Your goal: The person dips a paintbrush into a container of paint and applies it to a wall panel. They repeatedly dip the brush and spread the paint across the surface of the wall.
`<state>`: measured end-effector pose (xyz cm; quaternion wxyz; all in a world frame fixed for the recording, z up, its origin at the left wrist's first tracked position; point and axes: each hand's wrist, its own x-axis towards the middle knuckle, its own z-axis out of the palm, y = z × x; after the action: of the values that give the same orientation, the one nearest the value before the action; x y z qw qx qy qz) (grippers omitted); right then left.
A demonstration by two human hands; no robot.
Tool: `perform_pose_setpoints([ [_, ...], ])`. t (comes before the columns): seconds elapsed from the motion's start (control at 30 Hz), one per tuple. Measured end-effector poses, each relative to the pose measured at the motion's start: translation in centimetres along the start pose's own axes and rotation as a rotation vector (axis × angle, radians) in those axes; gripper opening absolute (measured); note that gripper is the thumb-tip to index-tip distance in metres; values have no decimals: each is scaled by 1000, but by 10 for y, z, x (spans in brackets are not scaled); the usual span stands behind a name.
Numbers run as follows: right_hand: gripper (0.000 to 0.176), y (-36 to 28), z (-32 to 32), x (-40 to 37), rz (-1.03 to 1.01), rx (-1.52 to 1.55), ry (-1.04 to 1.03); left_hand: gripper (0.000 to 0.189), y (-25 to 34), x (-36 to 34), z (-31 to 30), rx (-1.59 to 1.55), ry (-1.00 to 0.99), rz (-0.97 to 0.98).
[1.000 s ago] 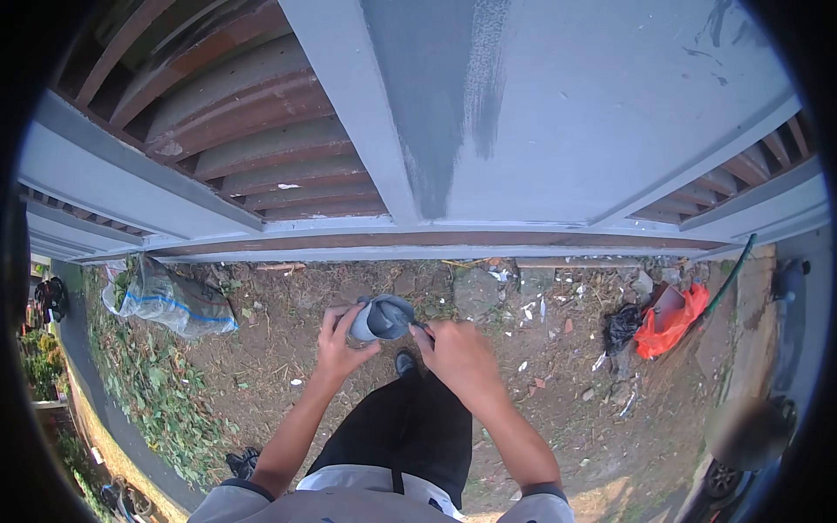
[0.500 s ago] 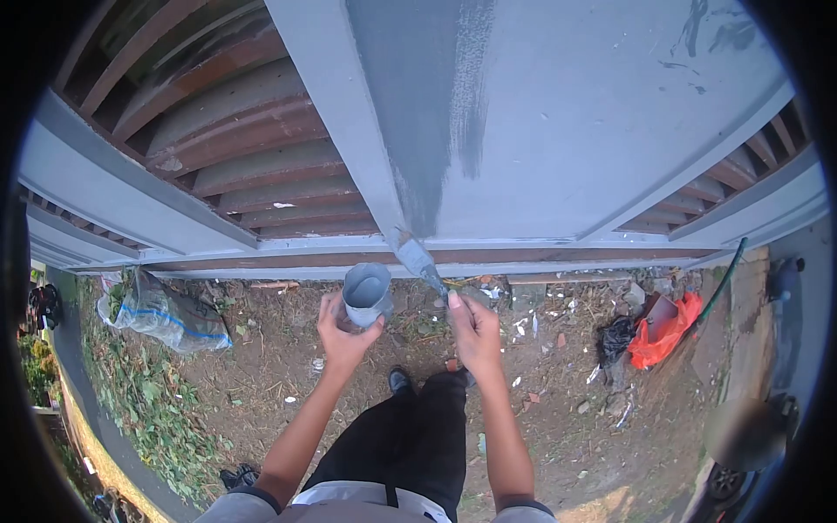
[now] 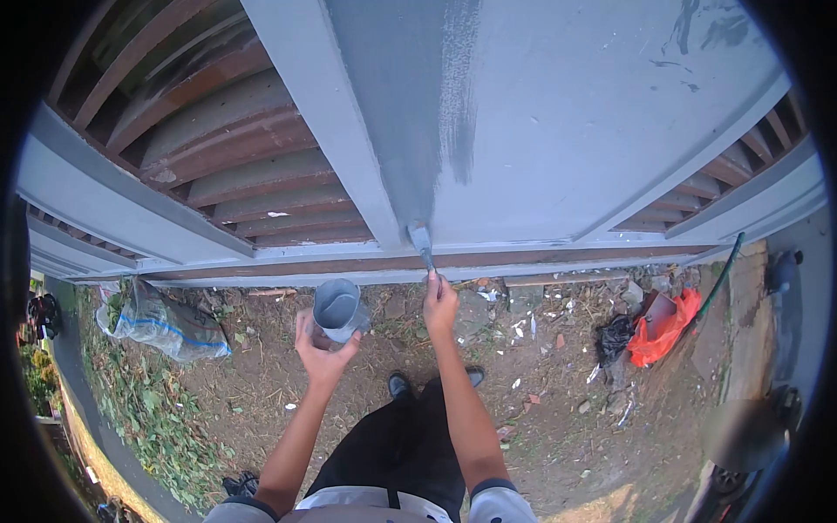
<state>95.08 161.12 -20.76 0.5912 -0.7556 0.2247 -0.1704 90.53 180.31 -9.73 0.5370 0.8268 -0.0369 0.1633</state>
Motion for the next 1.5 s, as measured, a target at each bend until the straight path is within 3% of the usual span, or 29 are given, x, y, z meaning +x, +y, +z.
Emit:
perform_pose_setpoints([
  [0.07,39,20,-3,-11,147,-98,27,57,4,-7,-7,36,0,-87],
  [0.17,47,52,-6,-24,161,-122,28,55,-11,-19,-17,60,14,-87],
  [0.4,46,-20,3,-13,361,-369,-53,52,-28,-39,-32,-21,43,-178],
  [0.53,46,-20,24,11,313,-331,-34,50,-31,-42,-35,14,39,-192],
  [0.63,52,-34,23,13,279,-206,42,50,-30,-41,-37,11,44,-197],
  [0.7,52,-98,-7,-4,403,116,-70,51,-28,-38,-37,31,49,-174],
  [0.73,52,-118,-16,-12,409,109,-74,52,-27,-39,-37,51,47,-148],
  [0.8,47,-144,-28,-23,281,360,-32,52,-30,-40,-38,61,42,-172],
  [0.9,42,-142,-26,-21,120,433,-43,52,-31,-38,-38,44,45,-185],
  [1.03,39,-81,-2,-4,24,379,-99,52,-27,-37,-42,94,36,-181],
  [1.13,34,4,17,9,8,146,-29,51,-30,-38,-43,34,74,-222],
  [1.27,40,64,28,-9,92,-114,-54,50,-42,-42,-49,-39,84,-216],
  [1.37,46,93,31,-16,192,-180,-82,50,-40,-44,-52,-1,78,-285],
  [1.5,52,66,27,-18,291,-178,-63,50,-49,-47,-56,37,80,-281],
])
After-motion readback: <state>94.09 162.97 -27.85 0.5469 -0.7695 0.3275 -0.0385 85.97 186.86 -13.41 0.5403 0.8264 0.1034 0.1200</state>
